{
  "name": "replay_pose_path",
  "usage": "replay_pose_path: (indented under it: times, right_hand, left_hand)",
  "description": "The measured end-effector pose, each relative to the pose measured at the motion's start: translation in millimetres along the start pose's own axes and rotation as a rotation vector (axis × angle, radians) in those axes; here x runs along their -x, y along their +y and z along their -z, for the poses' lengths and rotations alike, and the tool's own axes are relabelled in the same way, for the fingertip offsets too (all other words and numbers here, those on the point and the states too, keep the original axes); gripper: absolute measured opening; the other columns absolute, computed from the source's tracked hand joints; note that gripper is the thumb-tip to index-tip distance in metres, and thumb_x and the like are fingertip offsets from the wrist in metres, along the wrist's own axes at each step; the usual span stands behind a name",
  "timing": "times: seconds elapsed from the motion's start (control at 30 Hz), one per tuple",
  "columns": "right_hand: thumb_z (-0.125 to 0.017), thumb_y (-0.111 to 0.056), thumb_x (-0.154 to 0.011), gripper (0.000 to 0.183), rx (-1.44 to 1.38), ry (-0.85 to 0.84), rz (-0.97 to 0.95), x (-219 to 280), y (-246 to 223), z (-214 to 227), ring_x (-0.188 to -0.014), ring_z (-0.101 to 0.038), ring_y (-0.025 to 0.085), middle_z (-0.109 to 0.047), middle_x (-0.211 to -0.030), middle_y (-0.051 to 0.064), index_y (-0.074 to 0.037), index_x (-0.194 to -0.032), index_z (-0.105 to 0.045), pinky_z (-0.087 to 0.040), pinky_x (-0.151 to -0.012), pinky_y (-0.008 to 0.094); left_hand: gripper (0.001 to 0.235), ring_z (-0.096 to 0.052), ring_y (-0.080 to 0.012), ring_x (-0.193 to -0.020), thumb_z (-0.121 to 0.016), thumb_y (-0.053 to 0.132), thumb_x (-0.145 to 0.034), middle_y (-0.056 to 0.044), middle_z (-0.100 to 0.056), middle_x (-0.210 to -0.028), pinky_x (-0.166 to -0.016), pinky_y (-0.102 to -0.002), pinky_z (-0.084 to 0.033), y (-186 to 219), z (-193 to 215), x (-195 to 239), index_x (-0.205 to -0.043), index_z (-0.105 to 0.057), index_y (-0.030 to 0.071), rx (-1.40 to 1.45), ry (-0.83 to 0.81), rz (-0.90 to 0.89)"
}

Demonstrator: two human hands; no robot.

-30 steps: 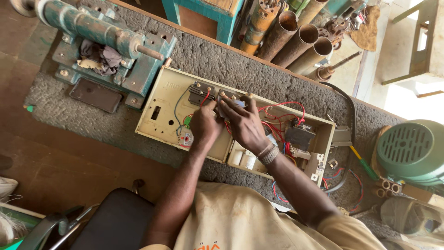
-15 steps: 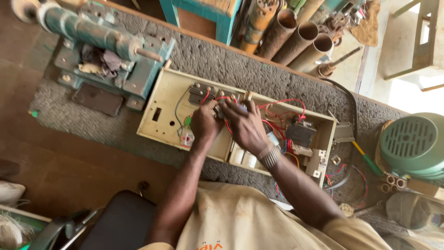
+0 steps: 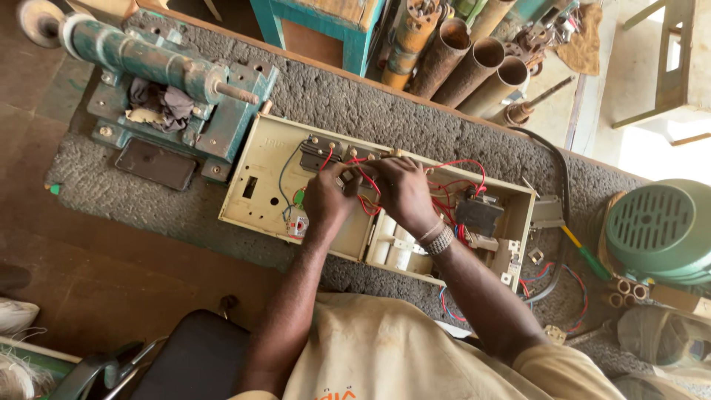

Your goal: The person cleans and prepares electrical components inside an open control box using a wooden stick and sandpaper. They repeatedly rub the contacts and terminals, then place the cleaned parts back into the box.

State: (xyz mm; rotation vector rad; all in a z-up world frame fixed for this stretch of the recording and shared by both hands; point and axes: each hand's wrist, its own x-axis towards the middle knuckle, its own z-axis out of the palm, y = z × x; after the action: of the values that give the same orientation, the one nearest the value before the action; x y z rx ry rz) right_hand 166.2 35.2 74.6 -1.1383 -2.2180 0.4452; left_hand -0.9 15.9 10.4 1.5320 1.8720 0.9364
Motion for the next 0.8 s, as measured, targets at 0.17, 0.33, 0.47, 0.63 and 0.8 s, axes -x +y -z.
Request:
replay_pose_path:
  times: [0.17, 0.33, 0.47, 0.63, 0.8]
  right_hand:
    - [-0.062, -0.003, -0.086, 0.049, 0.074, -0.078, 0.032, 0.4, -0.4, -1.4, -0.100, -0.071, 0.027, -0.070, -0.134, 0.008, -0.013, -0.134, -0.068, -0.054, -0.096, 0.041]
    - [-0.069, -0.006, -0.087, 0.061, 0.020, -0.163, 0.215, 3.0, -6.3, -1.3, -0.120, -0.063, 0.034, -0.067, -0.137, 0.007, -0.010, -0.146, -0.056, -0.048, -0.106, 0.040]
    - [-0.068, -0.006, -0.080, 0.073, -0.113, -0.235, 0.165, -2.9, 0.2, -2.9, -0.128, -0.061, 0.028, -0.060, -0.147, 0.006, -0.010, -0.151, -0.052, -0.041, -0.110, 0.041]
    - [-0.062, -0.004, -0.080, 0.078, 0.095, -0.297, -0.044, 6.8, -7.4, -15.8, -0.122, -0.046, 0.033, -0.050, -0.162, 0.003, -0.018, -0.156, -0.050, -0.036, -0.106, 0.043]
    - [-0.057, -0.007, -0.077, 0.077, 0.349, -0.178, 0.038, 13.2, -4.1, -25.6, -0.151, -0.007, 0.047, -0.049, -0.159, -0.002, -0.031, -0.150, -0.053, -0.006, -0.111, 0.064]
  left_hand:
    - [0.023, -0.076, -0.0298, -0.074, -0.079, 0.028, -0.087, -0.011, -0.076, -0.083, -0.064, -0.044, -0.058, 0.2, -2.6, 0.9, -0.101, -0.073, 0.011, -0.028, 0.036, -0.031]
    - [0.018, -0.075, -0.0351, -0.078, -0.076, 0.028, -0.090, -0.014, -0.075, -0.081, -0.067, -0.048, -0.057, 1.0, -3.5, -0.2, -0.093, -0.072, 0.010, -0.083, -0.031, 0.113]
    - [0.019, -0.075, -0.0361, -0.078, -0.078, 0.025, -0.081, -0.013, -0.075, -0.082, -0.067, -0.049, -0.057, -3.3, -6.1, -1.3, -0.091, -0.071, 0.011, -0.056, 0.005, 0.105]
    - [0.025, -0.076, -0.0320, -0.079, -0.081, 0.025, -0.080, -0.012, -0.075, -0.085, -0.069, -0.046, -0.060, -7.1, -11.3, 0.9, -0.099, -0.070, 0.013, -0.049, -0.028, 0.119]
    - [0.027, -0.076, -0.0239, -0.078, -0.086, 0.024, -0.078, -0.006, -0.077, -0.086, -0.067, -0.039, -0.060, -9.1, -12.1, -0.2, -0.099, -0.072, 0.013, -0.082, 0.064, -0.072]
